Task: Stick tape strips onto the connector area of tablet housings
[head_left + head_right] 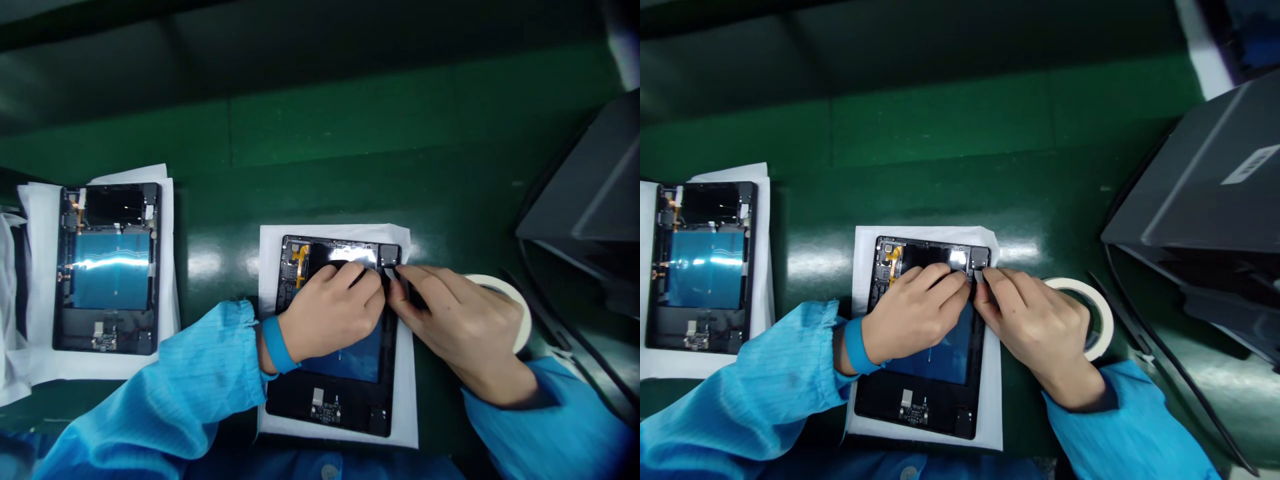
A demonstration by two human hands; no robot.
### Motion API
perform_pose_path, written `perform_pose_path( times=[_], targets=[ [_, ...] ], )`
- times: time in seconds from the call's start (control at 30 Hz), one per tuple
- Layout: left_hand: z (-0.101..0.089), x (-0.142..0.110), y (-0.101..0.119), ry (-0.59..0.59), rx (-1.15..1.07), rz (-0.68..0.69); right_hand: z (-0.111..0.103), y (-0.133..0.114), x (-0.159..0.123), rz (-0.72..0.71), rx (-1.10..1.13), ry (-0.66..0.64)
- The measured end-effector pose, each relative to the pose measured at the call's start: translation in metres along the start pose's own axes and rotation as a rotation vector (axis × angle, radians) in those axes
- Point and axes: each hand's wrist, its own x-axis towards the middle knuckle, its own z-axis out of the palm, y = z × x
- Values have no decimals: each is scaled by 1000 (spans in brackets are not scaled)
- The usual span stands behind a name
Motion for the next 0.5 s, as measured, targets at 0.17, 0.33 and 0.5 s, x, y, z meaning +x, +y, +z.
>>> perform_pose_path(
  times=[0.17, 0.33, 0.5],
  targets=[
    [0, 0, 0, -18, 9, 1, 0, -1, 2, -17, -17, 3],
    [0, 0, 0, -10, -1, 0, 1, -1, 2, 4, -19, -4],
    [0, 0, 0, -19, -6, -4, 1, -1, 3, 7, -3, -24]
  ],
)
